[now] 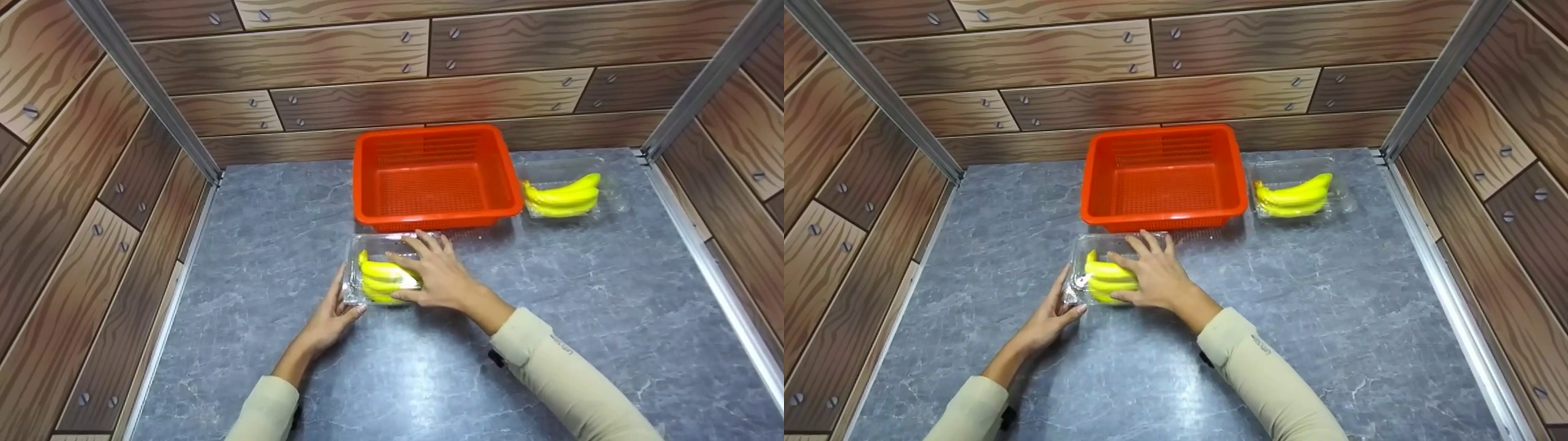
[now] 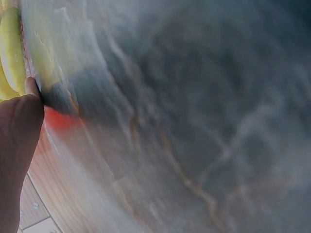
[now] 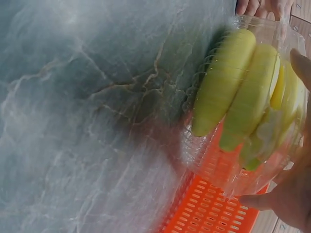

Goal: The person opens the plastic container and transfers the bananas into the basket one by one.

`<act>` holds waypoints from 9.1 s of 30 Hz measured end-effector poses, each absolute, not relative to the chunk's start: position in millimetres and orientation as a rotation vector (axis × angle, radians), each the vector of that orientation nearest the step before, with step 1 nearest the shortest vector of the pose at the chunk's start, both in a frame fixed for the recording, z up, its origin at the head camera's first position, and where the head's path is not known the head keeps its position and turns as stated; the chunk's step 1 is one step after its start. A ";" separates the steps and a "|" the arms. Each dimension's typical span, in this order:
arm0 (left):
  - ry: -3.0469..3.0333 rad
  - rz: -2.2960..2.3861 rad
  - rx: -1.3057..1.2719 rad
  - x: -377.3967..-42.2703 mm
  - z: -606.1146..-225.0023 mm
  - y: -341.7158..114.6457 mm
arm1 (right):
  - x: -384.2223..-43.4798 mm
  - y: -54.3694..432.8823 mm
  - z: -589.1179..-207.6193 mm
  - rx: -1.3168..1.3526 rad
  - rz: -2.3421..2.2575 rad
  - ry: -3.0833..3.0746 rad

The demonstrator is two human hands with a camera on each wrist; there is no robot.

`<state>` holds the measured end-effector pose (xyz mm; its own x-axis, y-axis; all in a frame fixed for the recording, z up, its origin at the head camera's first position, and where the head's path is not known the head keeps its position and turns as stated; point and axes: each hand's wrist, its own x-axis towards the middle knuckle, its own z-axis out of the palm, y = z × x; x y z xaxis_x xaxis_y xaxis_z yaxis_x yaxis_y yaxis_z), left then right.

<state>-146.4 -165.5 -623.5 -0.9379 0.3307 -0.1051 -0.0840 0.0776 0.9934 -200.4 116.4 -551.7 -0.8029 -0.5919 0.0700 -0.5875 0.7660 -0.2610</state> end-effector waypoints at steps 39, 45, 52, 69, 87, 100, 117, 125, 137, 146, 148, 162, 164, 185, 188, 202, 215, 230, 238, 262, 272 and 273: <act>2.108 1.884 0.106 -142.1 -619.8 -163.0 | -195.3 112.6 -550.1 -0.911 -0.640 2.889; 2.127 1.889 0.104 -143.8 -619.4 -162.3 | -195.3 113.6 -549.9 -0.921 -0.607 2.914; 2.193 1.856 0.055 -142.6 -618.4 -157.7 | -189.7 116.7 -553.5 -0.926 -0.524 2.939; 2.238 1.825 0.034 -144.8 -617.1 -153.2 | -194.2 150.0 -554.5 -1.003 -0.750 2.858; 2.310 1.766 0.025 -141.3 -613.8 -156.4 | -199.0 169.8 -561.0 -1.068 -0.727 2.787; 2.248 1.827 0.031 -144.2 -614.7 -156.7 | -207.5 169.4 -556.7 -1.125 -0.678 2.822; 2.152 1.908 0.003 -146.9 -610.6 -157.9 | -217.1 172.8 -546.9 -1.169 -0.729 2.831; 2.191 1.856 -0.042 -145.1 -611.6 -157.4 | -213.2 178.6 -541.2 -1.081 -0.753 2.803; 2.237 1.825 -0.025 -145.4 -611.7 -157.0 | -201.5 177.1 -532.3 -1.010 -0.825 2.953; 2.229 1.838 -0.022 -143.4 -610.2 -158.6 | -201.4 174.9 -540.7 -1.336 -1.101 3.063; 2.231 1.827 -0.026 -143.1 -610.4 -158.5 | -201.6 174.2 -542.0 -1.366 -1.174 3.055; 2.237 1.848 0.083 -144.5 -609.7 -163.4 | -209.6 167.0 -526.2 -1.069 -1.654 2.927; 2.243 1.839 0.063 -144.2 -609.3 -163.8 | -213.2 164.7 -523.5 -0.980 -1.723 2.909; 2.145 1.792 0.276 -137.5 -608.0 -169.5 | -266.1 151.6 -492.2 -0.163 -1.958 2.547; 2.153 1.781 0.250 -136.2 -607.5 -169.8 | -273.2 149.0 -492.1 -0.103 -1.963 2.502; 2.090 1.867 0.231 -136.6 -610.0 -168.7 | -268.7 148.3 -497.4 -0.119 -1.904 2.617; 2.103 1.839 0.237 -137.3 -610.0 -167.9 | -235.6 168.6 -498.0 -0.196 -1.724 3.012; 2.157 1.815 0.205 -138.9 -610.4 -166.3 | -183.0 148.9 -526.8 -0.934 -0.740 2.745; 2.134 1.844 0.187 -138.4 -611.5 -164.2 | -173.4 136.0 -544.1 -0.945 -0.554 2.653; 2.169 1.811 0.180 -137.5 -610.8 -165.7 | -170.1 134.3 -560.6 -1.048 -0.705 2.626; 2.160 1.823 0.142 -138.0 -612.3 -165.2 | -169.4 142.4 -550.4 -1.046 -0.753 2.635; 2.160 1.822 0.142 -138.1 -612.4 -165.3 | -169.6 143.3 -549.5 -1.049 -0.759 2.638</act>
<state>-138.1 -165.3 -612.4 -0.9467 0.2727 -0.1713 -0.1230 0.1854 0.9749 -169.6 143.3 -549.5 -0.7271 -0.6865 0.0018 -0.5825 0.6156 -0.5308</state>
